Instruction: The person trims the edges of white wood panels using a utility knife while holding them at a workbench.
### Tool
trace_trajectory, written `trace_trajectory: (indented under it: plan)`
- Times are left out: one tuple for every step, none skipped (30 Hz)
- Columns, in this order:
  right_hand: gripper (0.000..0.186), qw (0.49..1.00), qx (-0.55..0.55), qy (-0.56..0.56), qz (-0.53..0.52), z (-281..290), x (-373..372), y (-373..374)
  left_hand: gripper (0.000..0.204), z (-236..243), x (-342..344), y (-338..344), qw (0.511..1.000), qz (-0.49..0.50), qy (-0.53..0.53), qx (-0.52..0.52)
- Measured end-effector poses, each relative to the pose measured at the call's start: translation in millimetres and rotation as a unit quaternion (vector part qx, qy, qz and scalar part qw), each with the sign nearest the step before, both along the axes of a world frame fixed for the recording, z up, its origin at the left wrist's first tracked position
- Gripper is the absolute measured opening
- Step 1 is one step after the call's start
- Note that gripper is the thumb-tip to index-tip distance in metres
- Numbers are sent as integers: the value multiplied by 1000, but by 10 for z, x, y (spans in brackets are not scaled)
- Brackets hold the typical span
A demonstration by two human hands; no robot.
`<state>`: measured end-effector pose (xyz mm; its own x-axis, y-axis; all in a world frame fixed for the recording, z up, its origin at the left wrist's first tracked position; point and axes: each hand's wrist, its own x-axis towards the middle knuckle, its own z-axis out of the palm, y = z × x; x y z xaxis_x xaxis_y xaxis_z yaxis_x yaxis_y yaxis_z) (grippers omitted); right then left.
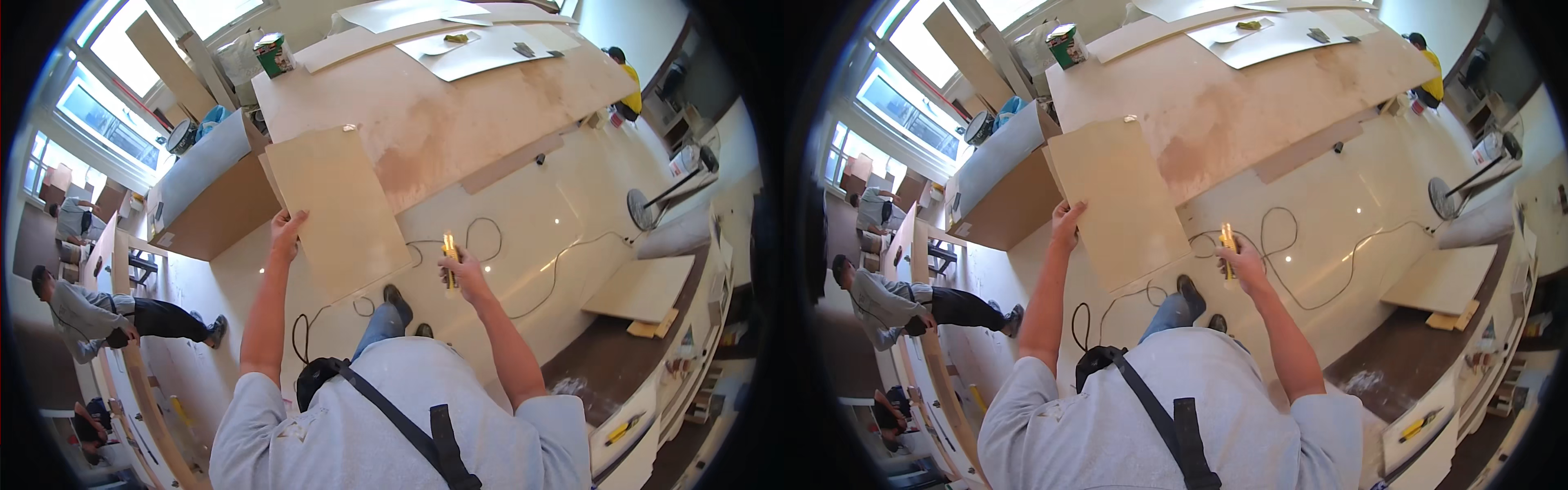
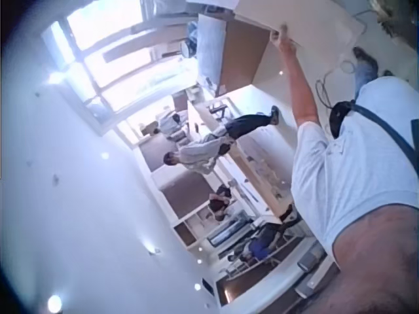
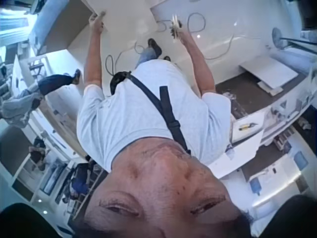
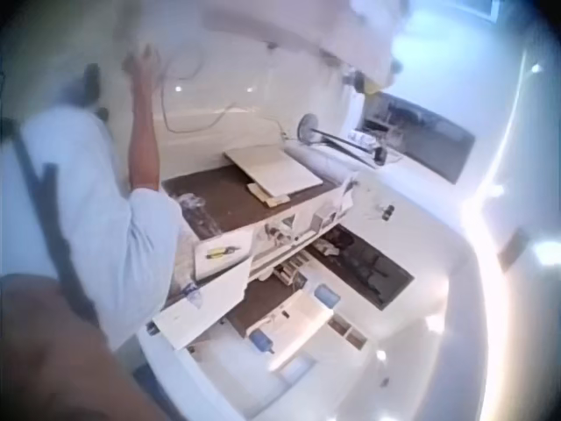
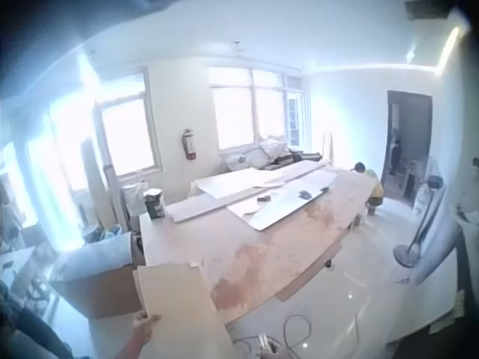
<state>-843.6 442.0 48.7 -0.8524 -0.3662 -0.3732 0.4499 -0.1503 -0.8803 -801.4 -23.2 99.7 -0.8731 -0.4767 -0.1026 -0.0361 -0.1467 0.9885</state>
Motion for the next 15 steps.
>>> trace_trajectory:
  plan:
    - [37,995,60,14,79,-32,-216,-206,27,-130,-153,-39,999,3,-6,36]
    - [37,994,79,7,76,-80,-435,-371,28,-252,-295,-86,997,5,-2,71]
    - [37,989,124,1,82,-143,-628,-530,28,-367,-418,-140,997,12,-16,77]
    - [38,982,169,-4,89,-222,-797,-665,30,-481,-545,-197,994,14,-11,104]
    - [38,981,172,-5,93,-299,-919,-802,31,-561,-640,-277,991,13,12,135]
    - [38,980,170,1,99,-380,-1046,-910,31,-664,-738,-334,991,20,-5,135]
    - [39,981,164,3,106,-448,-1148,-1003,32,-759,-808,-378,988,22,-11,151]
    - [39,979,175,-1,109,-512,-1223,-1075,33,-850,-865,-415,985,27,-15,169]
    - [39,980,159,-2,116,-557,-1306,-1137,33,-921,-940,-458,985,28,-16,171]
    - [40,984,139,2,115,-596,-1365,-1188,32,-984,-986,-493,984,34,-35,172]
    - [40,981,145,-7,131,-614,-1436,-1220,30,-1037,-1033,-512,983,41,-50,172]
    - [39,981,143,-1,130,-629,-1485,-1252,30,-1076,-1052,-540,982,47,-58,174]
    - [38,984,118,7,132,-626,-1550,-1269,30,-1101,-1088,-554,979,52,-71,182]
    - [38,981,140,1,135,-624,-1612,-1279,30,-1124,-1123,-565,978,61,-77,186]
    - [38,979,147,-10,138,-611,-1673,-1279,30,-1130,-1143,-567,976,61,-84,191]
